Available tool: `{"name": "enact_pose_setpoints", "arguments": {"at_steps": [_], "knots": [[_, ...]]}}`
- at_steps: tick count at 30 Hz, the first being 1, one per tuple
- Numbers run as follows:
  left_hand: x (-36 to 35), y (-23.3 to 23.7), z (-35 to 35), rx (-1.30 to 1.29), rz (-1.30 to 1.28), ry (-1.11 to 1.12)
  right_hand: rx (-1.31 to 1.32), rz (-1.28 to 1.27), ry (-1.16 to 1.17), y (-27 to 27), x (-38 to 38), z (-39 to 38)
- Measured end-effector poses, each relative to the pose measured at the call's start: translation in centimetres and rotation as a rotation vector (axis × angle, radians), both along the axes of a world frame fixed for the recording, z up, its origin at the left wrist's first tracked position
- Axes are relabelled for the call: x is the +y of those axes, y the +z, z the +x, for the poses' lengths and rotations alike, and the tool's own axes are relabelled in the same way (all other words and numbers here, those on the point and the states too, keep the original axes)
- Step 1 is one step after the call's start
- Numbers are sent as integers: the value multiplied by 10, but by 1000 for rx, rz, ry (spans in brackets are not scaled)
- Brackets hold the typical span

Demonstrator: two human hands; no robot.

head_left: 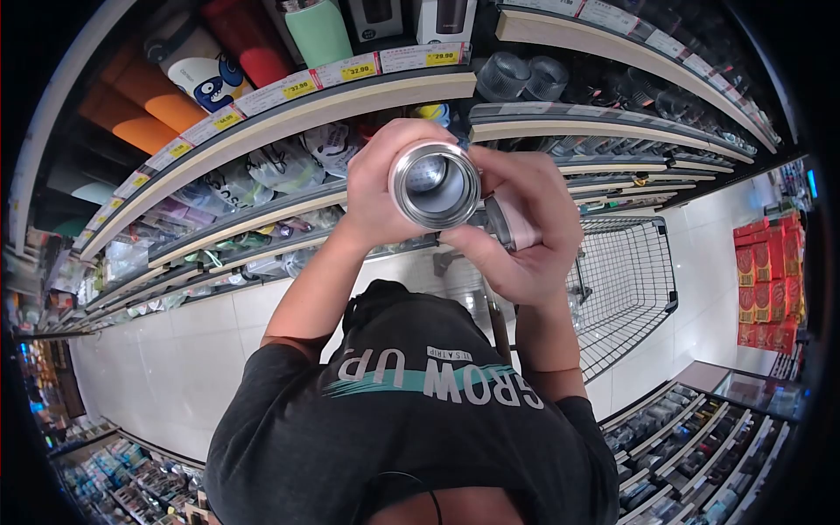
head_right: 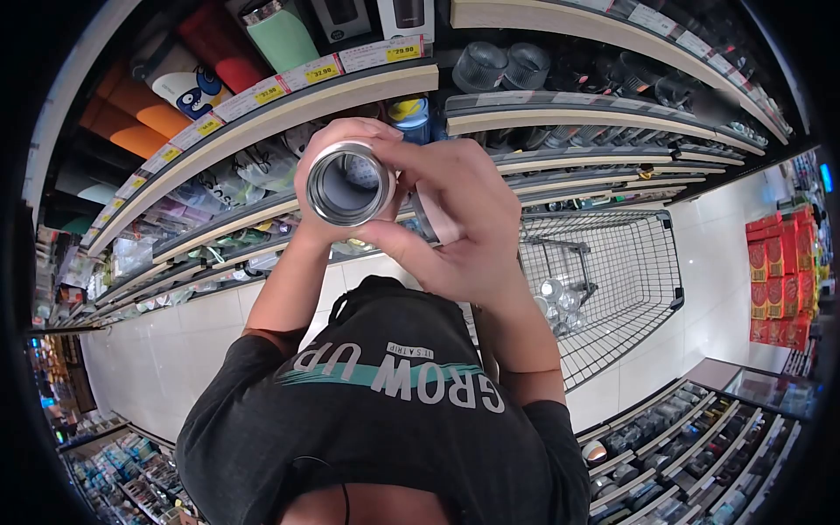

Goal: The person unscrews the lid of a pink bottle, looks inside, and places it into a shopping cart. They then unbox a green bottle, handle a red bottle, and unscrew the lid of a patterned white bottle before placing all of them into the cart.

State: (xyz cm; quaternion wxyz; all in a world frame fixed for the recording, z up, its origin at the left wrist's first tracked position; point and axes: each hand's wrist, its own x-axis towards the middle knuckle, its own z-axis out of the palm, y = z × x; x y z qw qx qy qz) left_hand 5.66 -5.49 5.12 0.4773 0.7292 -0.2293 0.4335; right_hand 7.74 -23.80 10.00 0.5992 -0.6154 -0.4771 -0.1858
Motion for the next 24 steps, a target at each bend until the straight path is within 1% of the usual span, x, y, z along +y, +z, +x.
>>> {"name": "enact_pose_setpoints", "arguments": {"at_steps": [1,3,4,5,7,8,9,11,12,13,15,17,19,20,21,22,23,24], "knots": [[-2,1,-1,44,-70,-1,-3,2,-6,-1,-1,-1],[0,1,-1,74,-34,-15,239,108,53,-6,-1,-1],[2,0,-2,107,-4,-20,204,155,83,-10,-1,4],[3,0,-4,109,-9,-25,206,151,77,-12,-1,6],[5,0,-9,162,103,13,594,431,363,-13,-2,9],[5,0,-11,168,107,44,590,432,359,-12,-1,12],[4,0,-12,165,110,36,645,504,435,-11,0,15],[3,-3,-13,266,32,26,748,654,577,-9,-1,22],[2,0,-14,268,61,32,818,716,663,-11,-1,26],[1,0,-16,267,58,16,812,716,648,-11,-1,28],[2,-1,-22,415,35,-51,895,757,635,-12,3,31],[4,-1,-24,457,28,-96,868,753,632,-13,8,35],[3,0,-28,532,16,-175,663,664,537,-16,10,37],[3,-2,-29,572,2,-222,666,663,531,-15,11,34],[3,-1,-30,574,0,-226,504,551,348,-11,13,31],[4,0,-31,636,-6,-288,343,434,166,-7,15,29],[6,1,-33,696,-15,-348,347,431,166,-4,16,31],[9,0,-36,750,-8,-369,128,296,156,-1,16,35]]}}
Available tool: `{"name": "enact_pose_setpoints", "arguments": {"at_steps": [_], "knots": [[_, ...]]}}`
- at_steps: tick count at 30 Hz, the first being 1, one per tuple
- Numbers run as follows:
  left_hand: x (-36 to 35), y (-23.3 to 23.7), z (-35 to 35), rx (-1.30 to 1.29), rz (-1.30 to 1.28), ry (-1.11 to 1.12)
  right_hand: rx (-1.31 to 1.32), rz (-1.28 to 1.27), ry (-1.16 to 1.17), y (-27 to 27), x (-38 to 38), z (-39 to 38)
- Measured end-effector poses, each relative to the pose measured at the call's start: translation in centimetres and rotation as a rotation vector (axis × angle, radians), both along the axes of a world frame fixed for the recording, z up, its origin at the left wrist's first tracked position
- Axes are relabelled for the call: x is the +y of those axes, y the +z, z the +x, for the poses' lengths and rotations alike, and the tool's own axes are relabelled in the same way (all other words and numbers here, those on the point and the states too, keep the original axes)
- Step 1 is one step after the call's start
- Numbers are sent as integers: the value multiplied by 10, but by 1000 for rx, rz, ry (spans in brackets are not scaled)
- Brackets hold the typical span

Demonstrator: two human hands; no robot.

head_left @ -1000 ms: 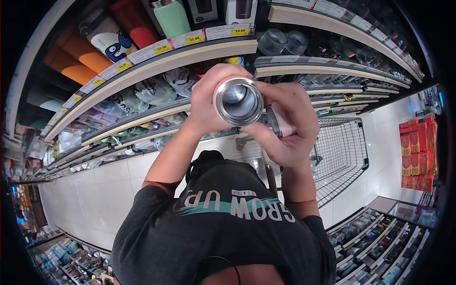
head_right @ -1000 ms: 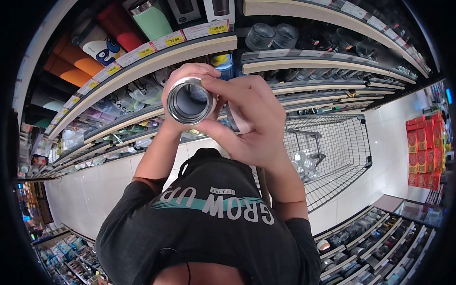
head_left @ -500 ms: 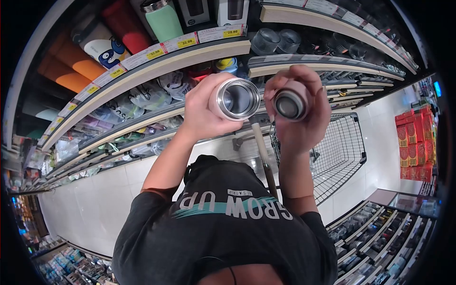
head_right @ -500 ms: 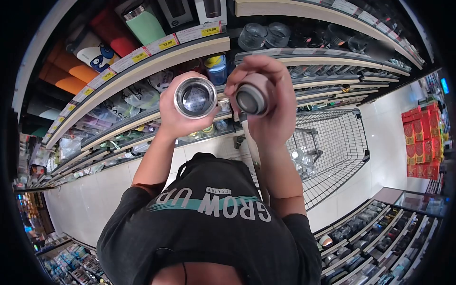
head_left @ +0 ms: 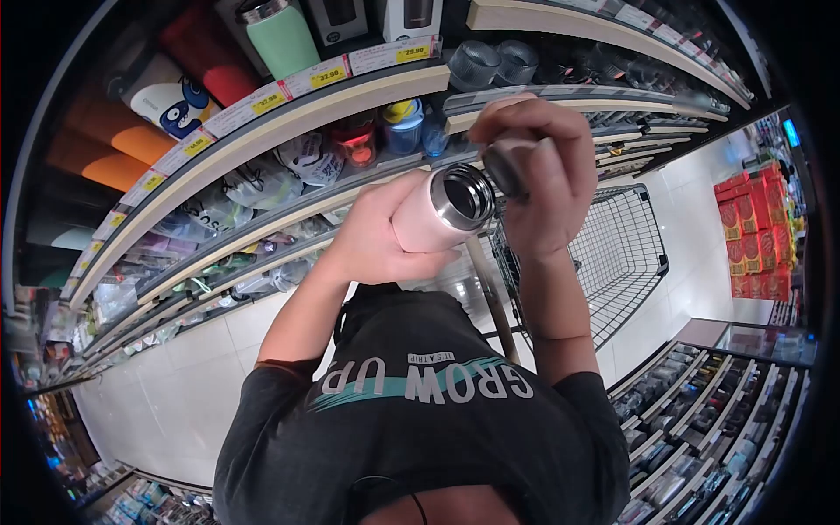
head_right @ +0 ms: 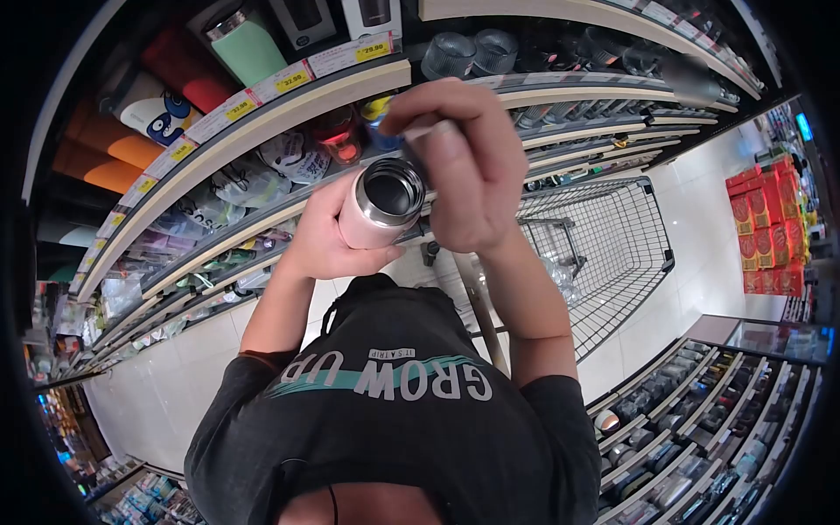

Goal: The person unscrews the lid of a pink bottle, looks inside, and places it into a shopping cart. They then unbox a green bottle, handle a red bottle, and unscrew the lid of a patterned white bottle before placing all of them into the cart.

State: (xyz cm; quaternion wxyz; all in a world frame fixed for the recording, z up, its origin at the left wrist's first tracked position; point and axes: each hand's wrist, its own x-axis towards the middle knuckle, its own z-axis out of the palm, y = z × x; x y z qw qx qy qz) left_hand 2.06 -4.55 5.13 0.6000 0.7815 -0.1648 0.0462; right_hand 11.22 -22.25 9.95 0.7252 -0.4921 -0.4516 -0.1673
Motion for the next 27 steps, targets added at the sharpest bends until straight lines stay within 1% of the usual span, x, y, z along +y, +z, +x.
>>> {"name": "enact_pose_setpoints", "arguments": {"at_steps": [1,3,4,5,6,7,9,10,12,16,18,19,21,22,23,25,26,27], "knots": [[2,-1,-2,1,-4,5,-226,-117,-32,5,2,2],[6,-3,-4,41,-223,-124,-282,-146,-51,16,9,0],[8,-3,-6,43,-227,-120,-386,-219,-42,19,12,1],[11,-2,-7,112,-278,-172,-490,-290,-34,21,14,2],[15,-2,-7,180,-328,-224,-478,-384,-21,23,13,-2],[18,-2,-7,180,-330,-221,-478,-385,-17,24,16,-4],[25,-4,-7,239,-349,-330,-490,-457,39,25,25,-7],[28,-4,-7,239,-354,-326,-490,-460,45,25,29,-9],[31,-2,-5,334,-560,-465,-509,-474,85,26,36,-11],[38,-9,-2,267,-547,-501,-488,-549,53,25,40,-16],[39,-5,-7,194,-320,-261,-413,-732,-172,25,41,-24],[38,0,-11,197,-322,-264,-409,-735,-174,22,44,-28],[31,14,-17,58,330,255,-203,-843,-479,8,54,-37],[29,8,-18,-137,435,401,-133,-876,-560,2,59,-43],[30,9,-21,-138,433,390,-128,-879,-570,4,59,-47],[33,10,-23,11,435,313,49,-1054,-473,12,56,-55],[39,4,-23,11,432,307,53,-1057,-478,14,50,-56],[46,-7,-22,8,257,121,108,-971,-274,17,40,-55]]}}
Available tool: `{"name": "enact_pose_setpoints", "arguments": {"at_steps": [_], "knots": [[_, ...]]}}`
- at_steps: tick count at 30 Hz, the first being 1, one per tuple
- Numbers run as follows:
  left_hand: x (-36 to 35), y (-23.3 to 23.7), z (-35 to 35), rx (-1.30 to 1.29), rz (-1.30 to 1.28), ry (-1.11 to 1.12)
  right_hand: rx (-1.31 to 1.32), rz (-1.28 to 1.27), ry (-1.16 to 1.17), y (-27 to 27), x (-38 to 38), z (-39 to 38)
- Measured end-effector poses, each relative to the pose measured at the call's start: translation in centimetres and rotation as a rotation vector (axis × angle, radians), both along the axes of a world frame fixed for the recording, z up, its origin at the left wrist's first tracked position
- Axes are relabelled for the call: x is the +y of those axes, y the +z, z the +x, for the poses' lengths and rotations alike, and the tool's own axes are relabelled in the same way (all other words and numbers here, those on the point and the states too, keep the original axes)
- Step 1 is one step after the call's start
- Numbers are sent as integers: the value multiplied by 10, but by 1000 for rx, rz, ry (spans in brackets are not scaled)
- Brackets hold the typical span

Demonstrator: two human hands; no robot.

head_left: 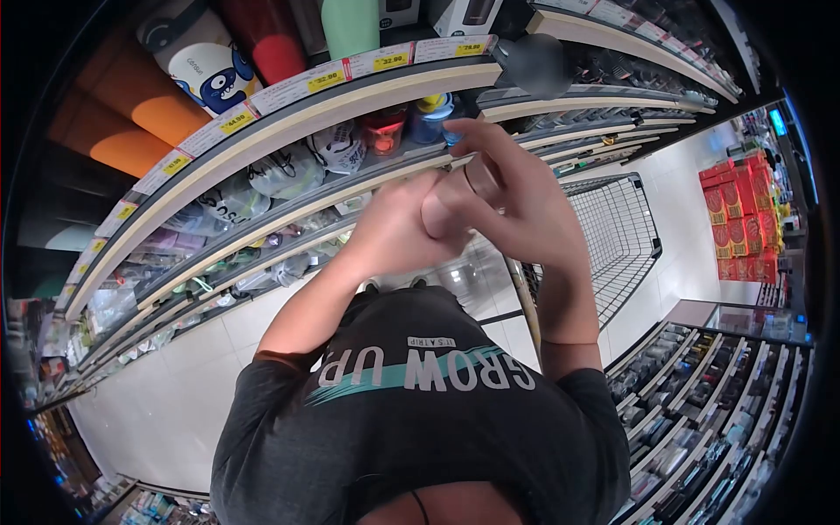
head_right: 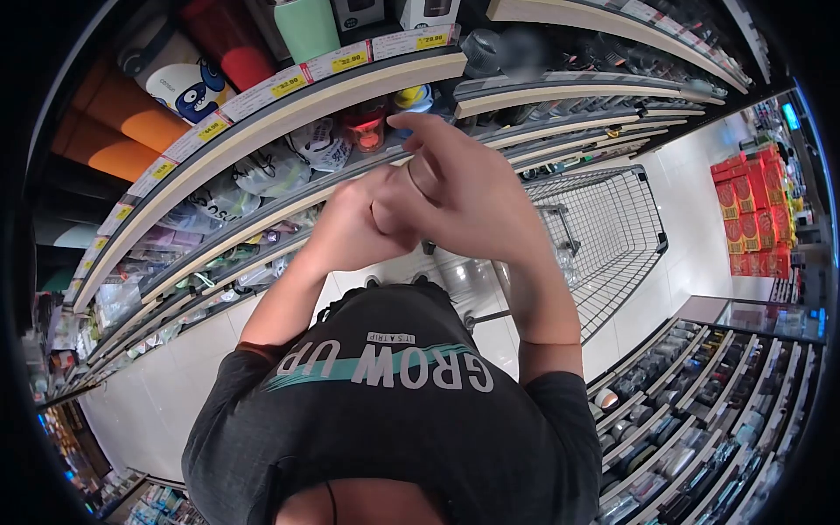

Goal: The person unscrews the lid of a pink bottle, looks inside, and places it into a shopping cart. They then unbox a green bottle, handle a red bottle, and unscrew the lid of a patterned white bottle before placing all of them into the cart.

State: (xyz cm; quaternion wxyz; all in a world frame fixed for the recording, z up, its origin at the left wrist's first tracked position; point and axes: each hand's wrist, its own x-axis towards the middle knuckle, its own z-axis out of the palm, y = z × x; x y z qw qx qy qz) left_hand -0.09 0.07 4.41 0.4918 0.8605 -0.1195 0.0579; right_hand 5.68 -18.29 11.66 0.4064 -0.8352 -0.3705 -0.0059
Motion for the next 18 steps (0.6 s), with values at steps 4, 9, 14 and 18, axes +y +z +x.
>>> {"name": "enact_pose_setpoints", "arguments": {"at_steps": [4,9,14,18], "knots": [[7,-10,-4,303,-629,-427,38,376,387,-3,-9,15],[1,-4,-8,748,-1080,-755,573,835,652,-32,18,6],[-5,-7,-10,152,-560,-173,522,679,300,-37,24,-1],[2,-11,-9,-142,-113,72,386,532,-211,-37,42,-18]]}}
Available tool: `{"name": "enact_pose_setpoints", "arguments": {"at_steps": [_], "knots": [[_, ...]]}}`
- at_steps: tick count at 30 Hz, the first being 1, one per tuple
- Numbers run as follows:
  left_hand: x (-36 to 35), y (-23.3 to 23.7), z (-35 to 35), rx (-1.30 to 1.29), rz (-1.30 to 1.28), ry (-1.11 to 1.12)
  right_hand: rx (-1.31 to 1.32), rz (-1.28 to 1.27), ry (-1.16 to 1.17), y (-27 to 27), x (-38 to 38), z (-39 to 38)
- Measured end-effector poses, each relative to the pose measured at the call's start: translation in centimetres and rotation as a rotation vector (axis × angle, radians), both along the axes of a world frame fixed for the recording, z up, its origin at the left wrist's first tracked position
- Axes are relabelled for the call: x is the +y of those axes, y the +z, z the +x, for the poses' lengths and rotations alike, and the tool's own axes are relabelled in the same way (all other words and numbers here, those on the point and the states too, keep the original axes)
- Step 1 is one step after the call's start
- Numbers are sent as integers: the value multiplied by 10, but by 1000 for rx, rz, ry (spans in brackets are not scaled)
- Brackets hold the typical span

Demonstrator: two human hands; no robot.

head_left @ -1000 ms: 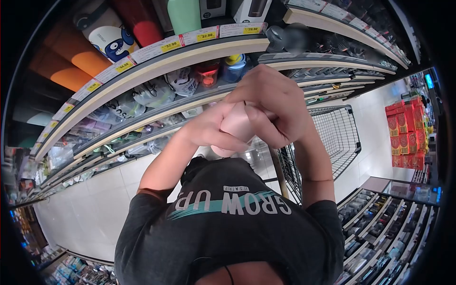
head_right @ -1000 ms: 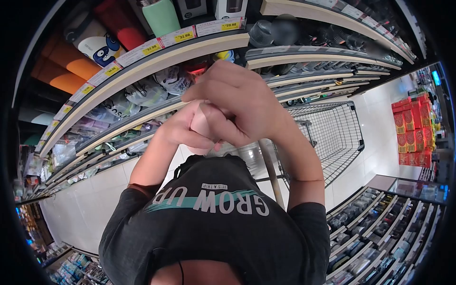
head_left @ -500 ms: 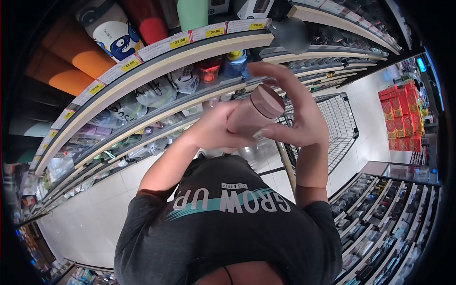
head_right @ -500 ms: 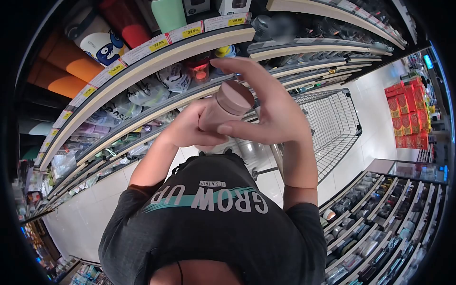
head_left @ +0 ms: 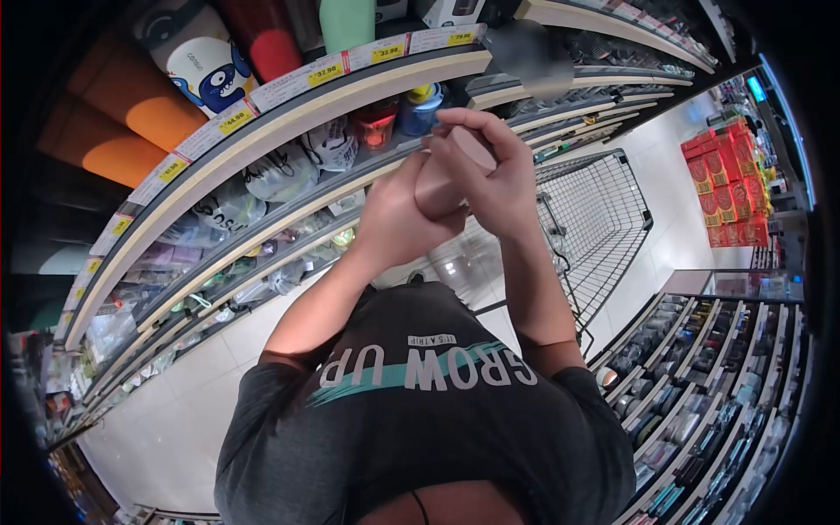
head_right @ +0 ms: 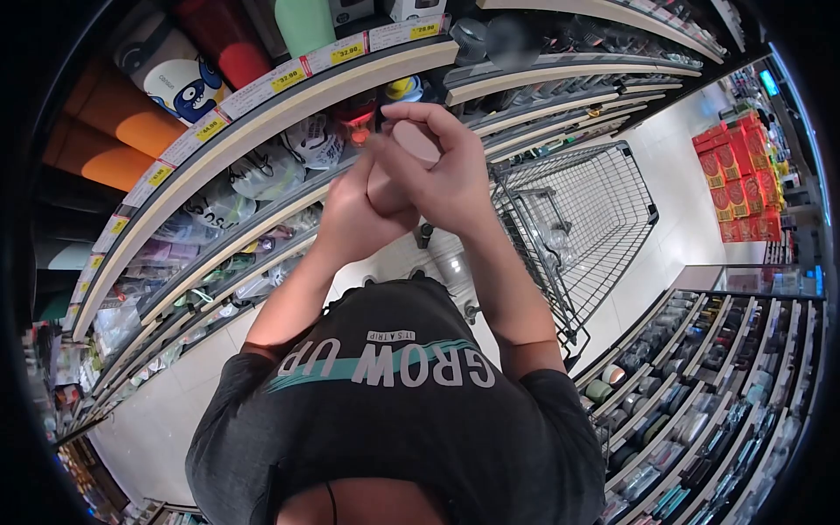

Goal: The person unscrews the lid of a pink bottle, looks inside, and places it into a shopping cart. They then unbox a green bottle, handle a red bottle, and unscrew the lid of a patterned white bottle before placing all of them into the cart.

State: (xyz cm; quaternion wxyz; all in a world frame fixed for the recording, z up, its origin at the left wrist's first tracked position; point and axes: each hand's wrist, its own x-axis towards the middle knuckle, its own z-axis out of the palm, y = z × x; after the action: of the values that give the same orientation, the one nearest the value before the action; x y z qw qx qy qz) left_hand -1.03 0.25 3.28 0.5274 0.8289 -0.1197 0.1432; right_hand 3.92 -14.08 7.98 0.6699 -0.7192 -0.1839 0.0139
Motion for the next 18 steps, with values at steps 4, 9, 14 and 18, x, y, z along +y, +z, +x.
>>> {"name": "enact_pose_setpoints", "arguments": {"at_steps": [4,9,14,18], "knots": [[19,-6,-8,427,-592,-523,-50,258,359,3,-9,5],[18,11,-19,713,-1061,-785,153,498,729,-2,1,10],[30,-10,-17,555,-792,-586,157,302,461,-1,14,0],[31,-7,-23,-11,37,124,7,30,87,-8,41,-15]]}}
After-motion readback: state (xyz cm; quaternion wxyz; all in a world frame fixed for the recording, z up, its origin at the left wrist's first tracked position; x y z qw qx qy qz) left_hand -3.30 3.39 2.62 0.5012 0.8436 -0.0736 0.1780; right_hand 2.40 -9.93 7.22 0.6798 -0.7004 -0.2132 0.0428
